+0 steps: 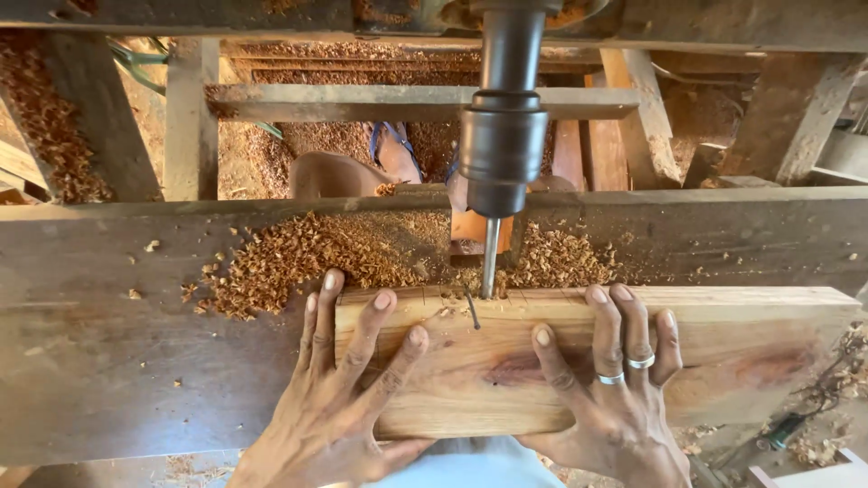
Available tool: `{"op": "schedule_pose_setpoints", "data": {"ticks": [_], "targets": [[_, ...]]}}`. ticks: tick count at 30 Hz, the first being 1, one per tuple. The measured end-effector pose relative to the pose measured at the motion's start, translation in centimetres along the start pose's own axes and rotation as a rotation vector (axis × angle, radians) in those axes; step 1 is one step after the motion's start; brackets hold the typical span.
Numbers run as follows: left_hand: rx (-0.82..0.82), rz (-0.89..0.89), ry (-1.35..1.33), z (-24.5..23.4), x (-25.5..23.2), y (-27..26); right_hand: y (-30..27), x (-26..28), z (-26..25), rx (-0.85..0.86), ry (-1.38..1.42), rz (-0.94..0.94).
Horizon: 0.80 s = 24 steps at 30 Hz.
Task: The person holds a marked wooden plank on a drill press table and drills a series of holes along pencil marks, repositioning the plank between holes and brushing away sawdust. The drill bit bores through the wood repeatedly as the person guides the plank by hand.
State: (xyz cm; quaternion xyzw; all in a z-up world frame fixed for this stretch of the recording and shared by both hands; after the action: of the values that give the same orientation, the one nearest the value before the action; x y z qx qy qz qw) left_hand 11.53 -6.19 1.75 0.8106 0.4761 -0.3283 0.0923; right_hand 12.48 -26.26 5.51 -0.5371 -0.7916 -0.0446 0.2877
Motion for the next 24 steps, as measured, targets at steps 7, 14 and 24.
{"op": "schedule_pose_setpoints", "data": {"ticks": [7,14,24], "targets": [[-0.001,-0.006,0.0,1.8,0.2,-1.9,-1.5,-0.3,1.9,0.057,-0.001,0.003],[-0.004,-0.013,0.012,2.6,1.4,-3.0,-2.6,-0.7,3.9,0.074,-0.029,0.041],[-0.004,-0.017,-0.002,1.9,1.9,-2.1,-1.4,-0.7,3.6,0.073,-0.016,0.042]]}}
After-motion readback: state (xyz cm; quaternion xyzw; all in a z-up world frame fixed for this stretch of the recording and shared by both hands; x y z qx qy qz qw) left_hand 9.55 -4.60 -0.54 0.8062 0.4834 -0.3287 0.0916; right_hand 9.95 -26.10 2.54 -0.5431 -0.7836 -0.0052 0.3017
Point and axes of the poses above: each hand's wrist, its own y-axis towards the middle knuckle, its own z-axis out of the palm, x = y × z, the point moved 10 cm from there along y, towards the middle knuckle, and after that the axes turned 11 degrees about y, right-handed, at the moved point
